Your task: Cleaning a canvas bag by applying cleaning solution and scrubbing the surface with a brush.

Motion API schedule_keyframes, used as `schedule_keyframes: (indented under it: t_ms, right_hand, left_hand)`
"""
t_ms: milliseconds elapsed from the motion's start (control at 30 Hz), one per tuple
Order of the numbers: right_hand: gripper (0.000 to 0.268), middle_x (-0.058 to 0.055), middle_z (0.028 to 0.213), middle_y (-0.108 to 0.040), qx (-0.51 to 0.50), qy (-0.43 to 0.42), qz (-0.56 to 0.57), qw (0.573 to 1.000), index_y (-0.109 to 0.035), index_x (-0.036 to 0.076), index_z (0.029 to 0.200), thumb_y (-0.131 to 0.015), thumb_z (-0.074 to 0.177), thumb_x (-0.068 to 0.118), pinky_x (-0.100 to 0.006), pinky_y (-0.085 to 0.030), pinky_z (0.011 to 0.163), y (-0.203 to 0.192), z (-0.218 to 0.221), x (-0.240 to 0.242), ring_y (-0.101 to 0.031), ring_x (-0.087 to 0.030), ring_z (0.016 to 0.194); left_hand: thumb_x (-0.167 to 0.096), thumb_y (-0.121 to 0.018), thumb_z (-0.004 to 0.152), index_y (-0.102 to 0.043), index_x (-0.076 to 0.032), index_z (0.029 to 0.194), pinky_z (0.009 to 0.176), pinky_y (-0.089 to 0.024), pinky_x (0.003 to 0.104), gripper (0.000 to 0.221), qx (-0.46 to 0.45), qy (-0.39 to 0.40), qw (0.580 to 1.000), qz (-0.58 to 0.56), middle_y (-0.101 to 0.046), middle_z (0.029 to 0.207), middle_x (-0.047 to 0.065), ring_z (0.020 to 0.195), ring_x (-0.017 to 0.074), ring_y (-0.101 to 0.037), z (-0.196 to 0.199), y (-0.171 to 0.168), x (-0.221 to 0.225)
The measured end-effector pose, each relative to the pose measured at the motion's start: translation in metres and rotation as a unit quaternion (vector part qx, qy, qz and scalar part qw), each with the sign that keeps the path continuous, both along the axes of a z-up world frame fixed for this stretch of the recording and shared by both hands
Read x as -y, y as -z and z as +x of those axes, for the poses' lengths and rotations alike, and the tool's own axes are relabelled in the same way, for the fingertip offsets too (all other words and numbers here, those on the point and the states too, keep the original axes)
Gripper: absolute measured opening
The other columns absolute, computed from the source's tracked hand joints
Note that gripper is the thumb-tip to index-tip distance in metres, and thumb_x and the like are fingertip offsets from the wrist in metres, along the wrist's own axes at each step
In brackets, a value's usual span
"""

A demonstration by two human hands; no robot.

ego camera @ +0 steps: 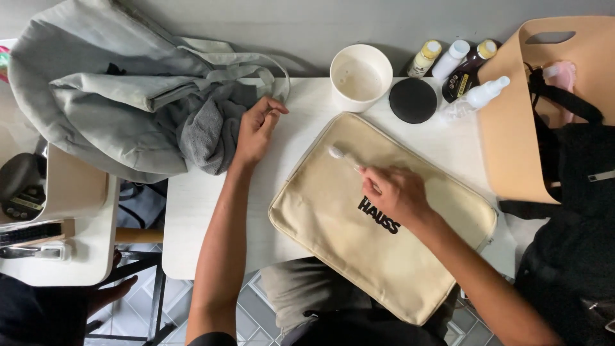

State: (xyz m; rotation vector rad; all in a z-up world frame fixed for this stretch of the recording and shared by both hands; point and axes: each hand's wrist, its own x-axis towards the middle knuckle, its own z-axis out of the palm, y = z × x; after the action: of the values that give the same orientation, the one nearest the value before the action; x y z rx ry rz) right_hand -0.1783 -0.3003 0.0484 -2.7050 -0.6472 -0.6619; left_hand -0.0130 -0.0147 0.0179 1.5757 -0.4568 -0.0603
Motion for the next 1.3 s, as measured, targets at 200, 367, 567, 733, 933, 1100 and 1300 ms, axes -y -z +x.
schedule_keyframes:
  t_ms: [200, 367, 567, 733, 933, 1100, 1300]
  right_hand:
    - [0.006, 0.000, 0.059, -0.065, -0.055, -0.110, 0.050, 0.991, -0.065, 0.019, 0.083, -0.069, 0.084, 0.015, -0.030, -0.052, 0.047, 0.014, -0.053, -0.026, -0.065, -0.018, 0.053]
    - [0.010, 0.002, 0.057, -0.063, -0.044, -0.016, 0.023, 0.999, -0.063, 0.021, 0.082, -0.071, 0.085, 0.016, -0.031, -0.051, 0.051, 0.021, -0.037, 0.002, -0.064, -0.019, 0.050]
    - [0.014, 0.001, 0.059, -0.065, -0.067, -0.029, 0.034, 0.997, -0.060, 0.019, 0.078, -0.069, 0.088, 0.016, -0.029, -0.051, 0.051, 0.003, -0.035, -0.001, -0.064, -0.017, 0.050]
    - [0.014, -0.002, 0.053, -0.056, -0.041, -0.019, 0.017, 0.999, -0.057, 0.019, 0.078, -0.067, 0.087, 0.013, -0.032, -0.052, 0.051, -0.014, -0.028, -0.025, -0.062, -0.024, 0.048]
    - [0.018, 0.002, 0.047, -0.053, -0.047, 0.010, 0.012, 0.999, -0.057, 0.021, 0.075, -0.068, 0.089, 0.016, -0.029, -0.048, 0.047, -0.003, 0.001, -0.009, -0.057, -0.019, 0.043]
    - [0.015, -0.001, 0.052, -0.058, -0.066, -0.086, 0.067, 0.992, -0.058, 0.019, 0.073, -0.071, 0.079, 0.013, -0.033, -0.052, 0.047, -0.013, -0.035, -0.057, -0.064, -0.022, 0.048]
    - [0.013, 0.000, 0.051, -0.053, -0.008, 0.030, -0.007, 0.999, -0.059, 0.023, 0.080, -0.069, 0.087, 0.019, -0.033, -0.051, 0.050, -0.008, -0.002, -0.020, -0.061, -0.022, 0.049]
  left_hand:
    - [-0.008, -0.053, 0.096, -0.071, -0.007, 0.101, 0.059, -0.033, 0.027, 0.019, 0.006, 0.002, 1.000, 0.006, -0.038, 0.053, 0.001, 0.057, 0.0110, -0.031, 0.003, 0.006, -0.001]
    - [-0.005, -0.051, 0.097, -0.070, -0.006, 0.103, 0.060, -0.033, 0.026, 0.020, 0.000, 0.005, 1.000, -0.002, -0.040, 0.054, 0.000, 0.057, 0.0099, -0.030, -0.003, 0.004, 0.000]
    - [-0.003, -0.050, 0.097, -0.069, -0.005, 0.104, 0.058, -0.032, 0.026, 0.021, -0.004, 0.007, 1.000, -0.001, -0.039, 0.053, 0.000, 0.056, 0.0097, -0.029, 0.001, 0.006, 0.001]
    - [-0.003, -0.050, 0.096, -0.069, -0.003, 0.103, 0.057, -0.031, 0.027, 0.020, 0.000, -0.002, 1.000, -0.004, -0.038, 0.052, 0.002, 0.055, 0.0104, -0.027, 0.001, 0.005, 0.000]
    - [-0.001, -0.049, 0.096, -0.069, -0.004, 0.103, 0.056, -0.030, 0.027, 0.022, -0.011, -0.005, 1.000, 0.002, -0.040, 0.050, 0.001, 0.053, 0.0095, -0.028, -0.004, 0.008, 0.001]
    - [-0.003, -0.049, 0.096, -0.069, -0.004, 0.103, 0.056, -0.030, 0.027, 0.022, 0.000, -0.006, 1.000, -0.007, -0.038, 0.051, 0.001, 0.055, 0.0096, -0.026, 0.003, 0.006, 0.003]
    - [-0.003, -0.049, 0.097, -0.069, -0.005, 0.104, 0.056, -0.030, 0.026, 0.021, 0.004, -0.001, 1.000, -0.010, -0.040, 0.052, 0.000, 0.055, 0.0086, -0.027, 0.004, 0.003, 0.003]
